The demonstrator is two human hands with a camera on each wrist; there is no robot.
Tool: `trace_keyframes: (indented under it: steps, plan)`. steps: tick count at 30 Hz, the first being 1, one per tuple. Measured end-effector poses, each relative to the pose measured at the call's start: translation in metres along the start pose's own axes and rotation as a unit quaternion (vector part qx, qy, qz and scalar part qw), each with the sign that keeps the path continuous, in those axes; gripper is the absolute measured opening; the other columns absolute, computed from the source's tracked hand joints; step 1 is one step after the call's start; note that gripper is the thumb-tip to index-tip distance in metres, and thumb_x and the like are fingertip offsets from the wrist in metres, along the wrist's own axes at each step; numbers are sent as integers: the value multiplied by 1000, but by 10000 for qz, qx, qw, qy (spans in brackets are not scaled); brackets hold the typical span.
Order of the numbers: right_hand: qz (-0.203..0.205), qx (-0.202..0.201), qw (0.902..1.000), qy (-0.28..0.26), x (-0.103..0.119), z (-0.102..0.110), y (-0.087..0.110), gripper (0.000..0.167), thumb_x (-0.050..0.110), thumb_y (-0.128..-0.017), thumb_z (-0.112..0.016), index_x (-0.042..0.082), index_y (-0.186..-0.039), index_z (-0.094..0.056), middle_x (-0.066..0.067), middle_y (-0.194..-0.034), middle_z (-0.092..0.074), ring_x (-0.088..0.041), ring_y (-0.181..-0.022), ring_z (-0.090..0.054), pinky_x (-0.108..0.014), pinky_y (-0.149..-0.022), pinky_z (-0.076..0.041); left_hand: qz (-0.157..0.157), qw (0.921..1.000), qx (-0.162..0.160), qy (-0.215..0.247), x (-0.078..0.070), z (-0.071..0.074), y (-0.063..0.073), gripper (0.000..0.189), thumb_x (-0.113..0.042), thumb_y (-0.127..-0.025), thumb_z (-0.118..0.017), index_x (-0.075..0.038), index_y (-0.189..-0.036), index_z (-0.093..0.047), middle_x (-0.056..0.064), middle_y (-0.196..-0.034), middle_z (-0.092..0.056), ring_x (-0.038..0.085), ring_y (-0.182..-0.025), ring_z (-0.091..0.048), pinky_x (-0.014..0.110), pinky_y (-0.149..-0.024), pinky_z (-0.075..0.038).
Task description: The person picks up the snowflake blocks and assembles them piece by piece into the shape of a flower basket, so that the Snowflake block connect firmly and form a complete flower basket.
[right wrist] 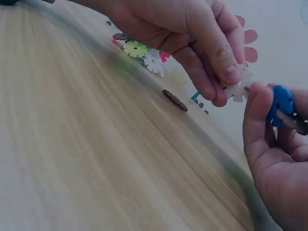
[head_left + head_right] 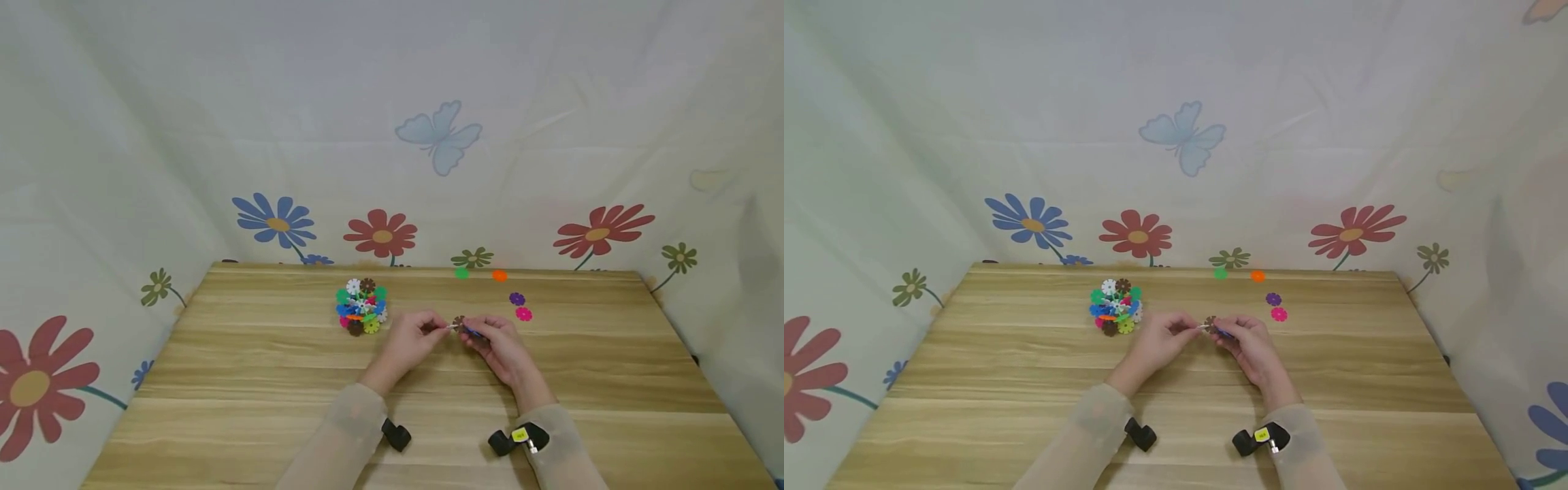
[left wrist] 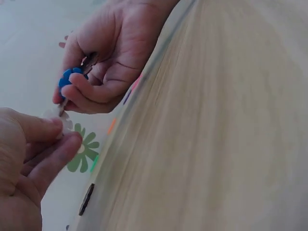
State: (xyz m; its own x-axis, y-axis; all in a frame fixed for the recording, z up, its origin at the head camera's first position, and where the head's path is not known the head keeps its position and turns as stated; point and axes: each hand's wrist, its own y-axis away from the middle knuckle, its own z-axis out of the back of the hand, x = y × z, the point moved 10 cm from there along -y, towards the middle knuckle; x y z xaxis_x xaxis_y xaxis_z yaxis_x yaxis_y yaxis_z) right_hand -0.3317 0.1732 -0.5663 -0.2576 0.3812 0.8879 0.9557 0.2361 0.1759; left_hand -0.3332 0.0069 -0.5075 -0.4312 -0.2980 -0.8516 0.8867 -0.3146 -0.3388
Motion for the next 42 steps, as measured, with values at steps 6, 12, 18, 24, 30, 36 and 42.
trace_keyframes:
  steps: [6,12,18,24,30,36,42]
  plan:
    - [14,66,10000,-34,1,-1,1,29,4,-112,-58,12,-92,-77,-2,-98,-77,-10,-81,-70,-19,-75,-59,-95,9999,117,-11,-7,-2,-1,3,-5,-100,-80,-6,-98,-79,3,-93,-80,8,-81,-71,26,-74,-61]
    - [150,1,9998,106,2,0,0,20,7,-112,-60,14,-108,-79,-2,-108,-78,-11,-89,-74,-21,-81,-62,425,9966,487,-511,10,7,-4,23,-17,-102,-80,-5,-121,-75,3,-109,-78,12,-94,-72,31,-85,-62]
    - [185,-304,9993,86,3,10,0,26,11,-114,-58,13,-116,-84,-2,-117,-80,-11,-91,-76,-20,-83,-61,852,9779,775,-1744,26,22,-1,38,-20,-97,-83,-4,-130,-73,11,-125,-71,28,-110,-68,46,-98,-58]
    - [-8,-563,9984,-6,2,18,-2,26,15,-115,-58,13,-112,-83,-6,-116,-79,-12,-92,-77,-19,-83,-61,895,9583,1222,-2424,35,15,4,37,-25,-95,-87,-7,-125,-75,11,-128,-67,28,-118,-64,47,-106,-55]
    - [-21,-479,9988,18,3,16,-3,29,17,-117,-55,16,-111,-82,-3,-110,-81,-12,-96,-79,-18,-80,-59,1012,9574,1246,-2400,39,16,4,28,-23,-97,-86,-8,-118,-76,8,-121,-66,24,-110,-64,44,-101,-57]
    - [-116,-476,9988,-37,2,15,-1,27,16,-117,-53,4,-126,-75,-5,-111,-81,-12,-95,-78,-16,-76,-58,966,9559,1262,-2468,38,16,4,22,-24,-97,-86,-10,-109,-74,6,-114,-64,22,-103,-62,41,-96,-57]
    - [-336,-485,9982,-100,-2,16,0,31,21,-119,-50,0,-135,-67,-6,-110,-82,-10,-91,-77,-14,-73,-58,1042,9583,1249,-2350,38,16,4,24,-25,-95,-89,-13,-102,-68,1,-105,-63,19,-97,-58,37,-90,-54]
